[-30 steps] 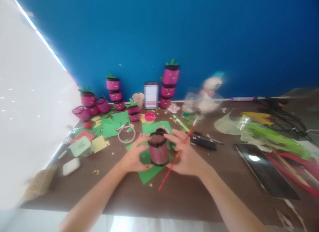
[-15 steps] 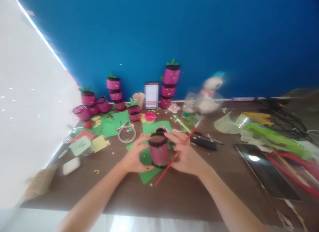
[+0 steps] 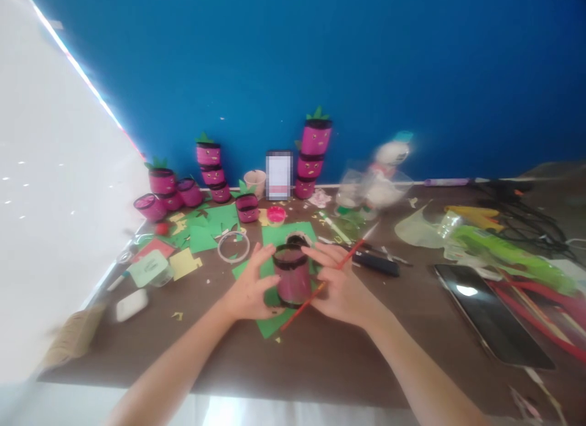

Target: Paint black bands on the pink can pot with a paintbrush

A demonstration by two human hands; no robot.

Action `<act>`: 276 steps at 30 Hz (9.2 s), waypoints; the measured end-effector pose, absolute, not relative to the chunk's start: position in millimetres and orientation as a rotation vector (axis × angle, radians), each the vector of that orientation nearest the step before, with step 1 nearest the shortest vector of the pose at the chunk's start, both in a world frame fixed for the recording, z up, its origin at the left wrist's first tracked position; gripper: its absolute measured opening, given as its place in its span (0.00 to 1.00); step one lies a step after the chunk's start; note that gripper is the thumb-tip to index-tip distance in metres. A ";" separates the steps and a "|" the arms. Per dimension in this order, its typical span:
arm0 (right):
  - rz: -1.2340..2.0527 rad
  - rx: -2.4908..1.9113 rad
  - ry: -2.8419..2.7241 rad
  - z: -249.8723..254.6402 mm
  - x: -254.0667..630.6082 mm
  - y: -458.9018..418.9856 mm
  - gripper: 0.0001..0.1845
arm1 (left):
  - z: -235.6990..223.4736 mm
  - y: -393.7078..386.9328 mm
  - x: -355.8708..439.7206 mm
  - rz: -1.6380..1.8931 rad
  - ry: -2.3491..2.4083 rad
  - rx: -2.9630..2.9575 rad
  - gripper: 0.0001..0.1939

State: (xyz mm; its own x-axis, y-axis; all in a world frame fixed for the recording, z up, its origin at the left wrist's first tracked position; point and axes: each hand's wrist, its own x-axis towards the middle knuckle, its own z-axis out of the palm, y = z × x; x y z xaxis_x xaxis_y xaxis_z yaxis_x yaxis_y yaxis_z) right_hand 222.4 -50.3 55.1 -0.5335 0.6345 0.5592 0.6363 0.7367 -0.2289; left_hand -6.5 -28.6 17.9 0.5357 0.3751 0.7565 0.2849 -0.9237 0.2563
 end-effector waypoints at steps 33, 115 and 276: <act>0.270 -1.050 -1.630 35.7 238.8 -32.9 0.21 | -8.6 5.8 -20.1 1.783 1.432 1.983 0.51; 1.211 -0.931 -0.765 48.2 226.8 -24.0 0.16 | -8.1 1.1 -16.8 1.693 1.146 1.973 0.49; 0.158 -1.186 -1.816 30.8 220.8 -28.3 0.09 | 12.4 13.4 -23.7 1.300 0.563 0.522 0.19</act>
